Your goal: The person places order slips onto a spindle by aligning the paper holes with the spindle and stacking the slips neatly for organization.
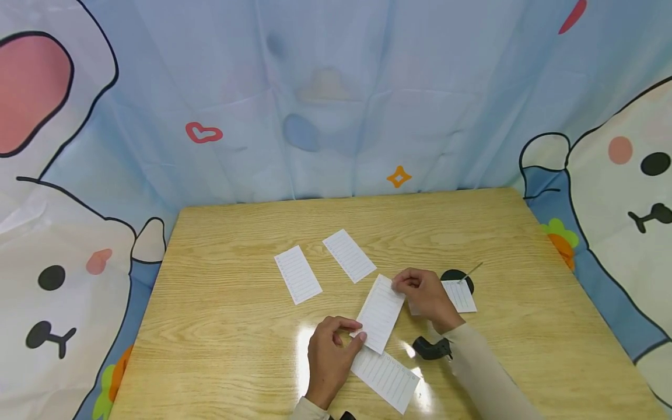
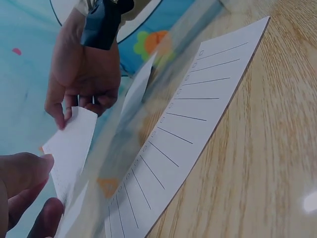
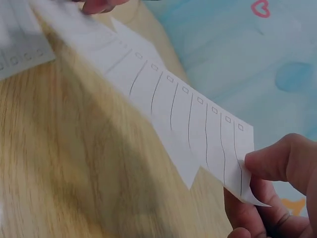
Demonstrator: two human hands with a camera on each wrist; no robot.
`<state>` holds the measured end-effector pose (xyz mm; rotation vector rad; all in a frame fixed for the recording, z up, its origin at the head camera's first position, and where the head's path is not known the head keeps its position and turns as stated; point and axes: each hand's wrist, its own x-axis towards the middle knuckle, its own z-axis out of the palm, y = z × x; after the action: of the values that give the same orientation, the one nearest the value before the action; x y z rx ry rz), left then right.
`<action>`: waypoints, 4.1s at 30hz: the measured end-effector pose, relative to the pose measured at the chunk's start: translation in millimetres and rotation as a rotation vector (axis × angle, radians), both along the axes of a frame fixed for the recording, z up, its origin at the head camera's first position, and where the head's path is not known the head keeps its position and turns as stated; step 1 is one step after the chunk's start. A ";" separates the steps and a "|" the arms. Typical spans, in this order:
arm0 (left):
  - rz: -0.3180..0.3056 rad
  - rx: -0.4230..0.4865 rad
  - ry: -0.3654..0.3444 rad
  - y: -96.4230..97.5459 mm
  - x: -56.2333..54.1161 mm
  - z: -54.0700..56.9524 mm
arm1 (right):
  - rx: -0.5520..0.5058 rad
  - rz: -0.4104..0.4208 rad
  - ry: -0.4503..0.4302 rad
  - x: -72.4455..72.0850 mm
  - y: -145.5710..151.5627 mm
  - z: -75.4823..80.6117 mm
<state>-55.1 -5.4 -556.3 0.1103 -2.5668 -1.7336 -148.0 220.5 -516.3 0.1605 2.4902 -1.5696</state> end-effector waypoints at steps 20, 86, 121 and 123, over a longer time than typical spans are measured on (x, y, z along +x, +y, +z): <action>0.017 0.223 0.055 1.0 -1.6 -0.5 | -0.174 -0.143 -0.092 7.2 3.6 11.3; 0.060 0.308 0.222 3.3 -30.7 33.8 | -0.185 0.031 0.314 24.9 39.1 27.3; -0.122 0.321 0.310 45.6 -69.9 78.6 | -0.155 -0.196 0.333 36.0 84.8 78.8; -0.126 0.317 0.309 48.5 -71.5 80.2 | -0.175 -0.204 0.338 36.1 87.5 79.8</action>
<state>-126.6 43.1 -476.1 -0.2929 -2.1121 -2.0063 -111.9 307.9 -436.6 0.1366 2.6318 -2.0400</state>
